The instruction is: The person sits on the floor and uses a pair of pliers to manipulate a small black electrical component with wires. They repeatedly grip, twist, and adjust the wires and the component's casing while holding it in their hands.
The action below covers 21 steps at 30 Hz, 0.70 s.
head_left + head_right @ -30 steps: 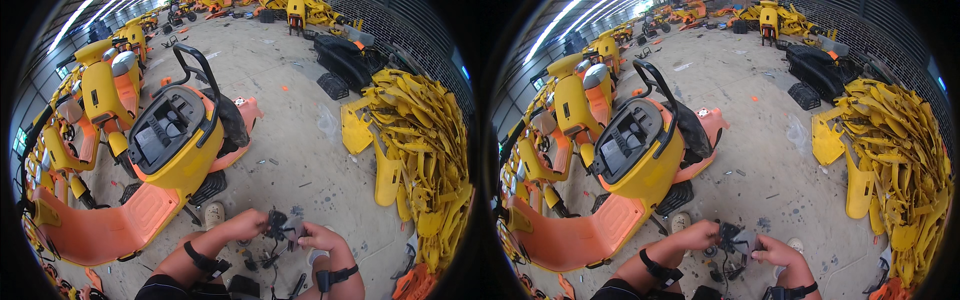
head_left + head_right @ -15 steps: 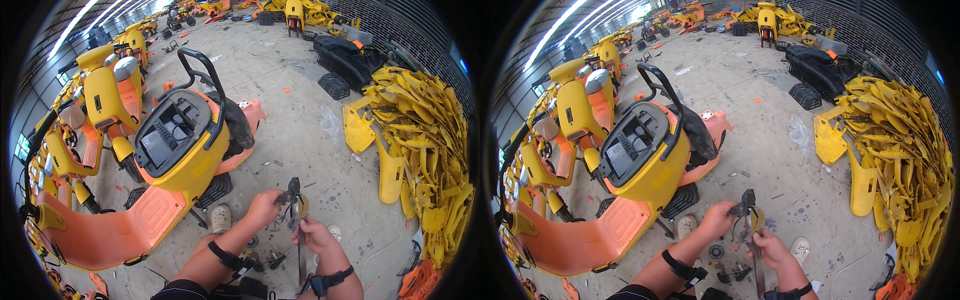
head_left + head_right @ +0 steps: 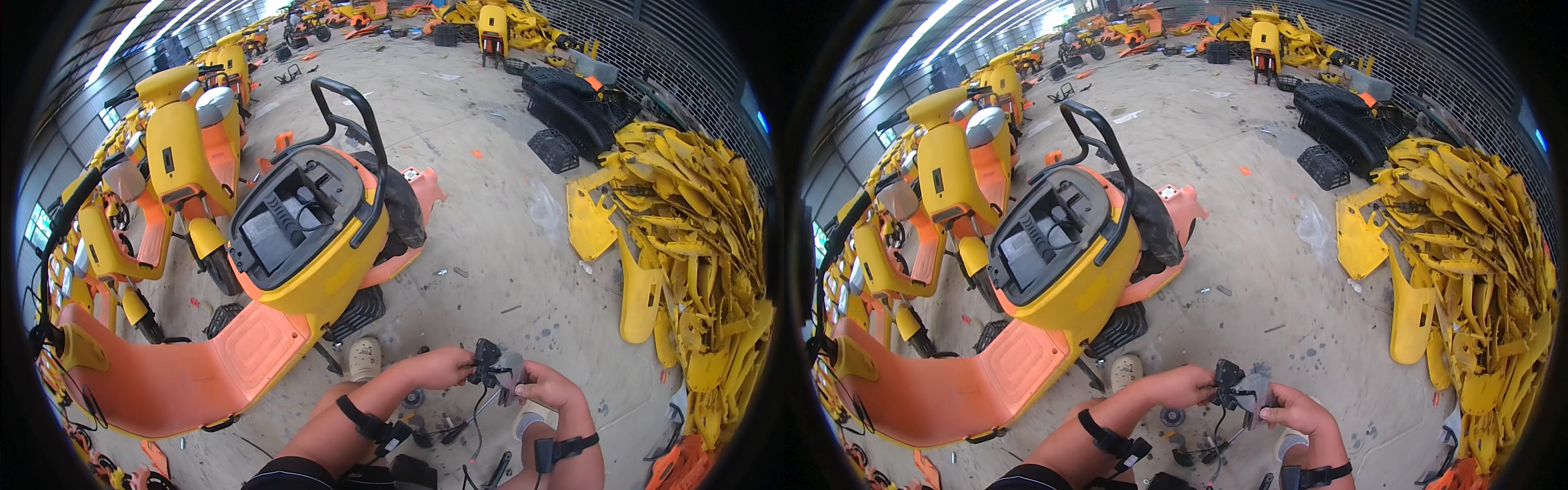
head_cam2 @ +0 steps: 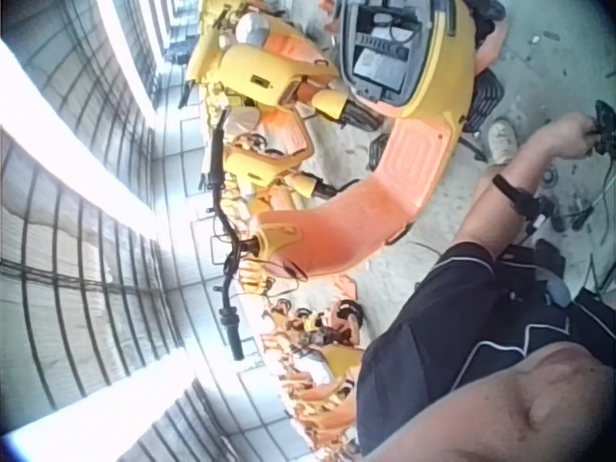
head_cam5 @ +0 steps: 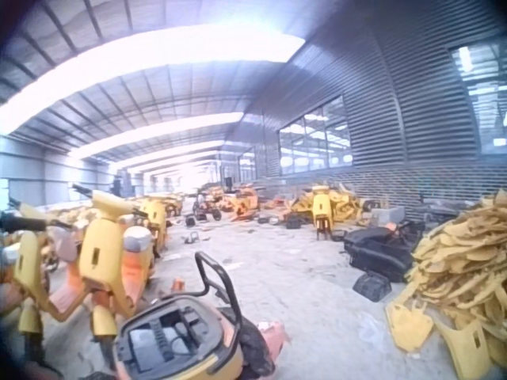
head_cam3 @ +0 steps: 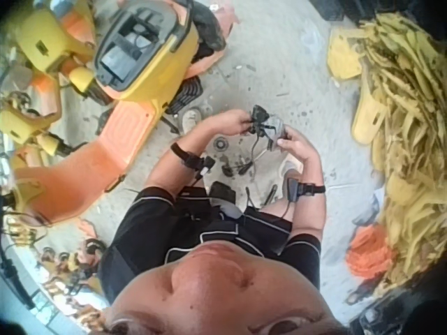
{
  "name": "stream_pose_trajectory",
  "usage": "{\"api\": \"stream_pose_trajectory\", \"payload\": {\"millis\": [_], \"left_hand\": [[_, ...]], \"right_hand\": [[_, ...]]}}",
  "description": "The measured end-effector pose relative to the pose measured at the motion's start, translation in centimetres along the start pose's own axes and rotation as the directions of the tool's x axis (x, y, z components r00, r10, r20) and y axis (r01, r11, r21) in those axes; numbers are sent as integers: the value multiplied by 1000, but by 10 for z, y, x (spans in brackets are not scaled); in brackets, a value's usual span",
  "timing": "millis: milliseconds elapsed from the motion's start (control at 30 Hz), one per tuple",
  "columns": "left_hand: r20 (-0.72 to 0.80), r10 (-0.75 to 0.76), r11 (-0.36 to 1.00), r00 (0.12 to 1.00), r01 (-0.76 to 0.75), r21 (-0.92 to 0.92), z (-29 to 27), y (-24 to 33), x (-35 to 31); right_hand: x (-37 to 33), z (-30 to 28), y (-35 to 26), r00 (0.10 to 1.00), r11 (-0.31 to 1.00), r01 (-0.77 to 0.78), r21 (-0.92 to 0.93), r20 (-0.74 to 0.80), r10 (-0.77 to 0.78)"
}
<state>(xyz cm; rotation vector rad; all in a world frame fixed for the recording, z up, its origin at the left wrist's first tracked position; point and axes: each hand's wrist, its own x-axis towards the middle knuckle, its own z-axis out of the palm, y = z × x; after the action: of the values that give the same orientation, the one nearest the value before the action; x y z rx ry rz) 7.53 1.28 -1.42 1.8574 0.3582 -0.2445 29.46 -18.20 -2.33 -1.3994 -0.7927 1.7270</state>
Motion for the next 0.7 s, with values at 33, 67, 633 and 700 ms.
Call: {"api": "stream_pose_trajectory", "payload": {"millis": [33, 67, 633, 700], "left_hand": [[-28, 23, 1000, 999, -24, -7, 0, -3, -1], [-56, 47, 999, 997, -48, -14, 1, -6, -2], [-681, 292, 951, 671, -126, 284, -5, -5, -16], [-758, 249, 966, 603, -102, 236, -2, -7, -11]], "right_hand": [[3, -1, 2, 1000, 1000, 0, 4, 14, 0], [5, -2, 3, 1000, 1000, 1, 7, 28, -1], [43, 53, -4, 996, 903, 84, 421, -50, -70], [48, 65, -3, 1000, 804, 22, 594, -30, -5]]}}
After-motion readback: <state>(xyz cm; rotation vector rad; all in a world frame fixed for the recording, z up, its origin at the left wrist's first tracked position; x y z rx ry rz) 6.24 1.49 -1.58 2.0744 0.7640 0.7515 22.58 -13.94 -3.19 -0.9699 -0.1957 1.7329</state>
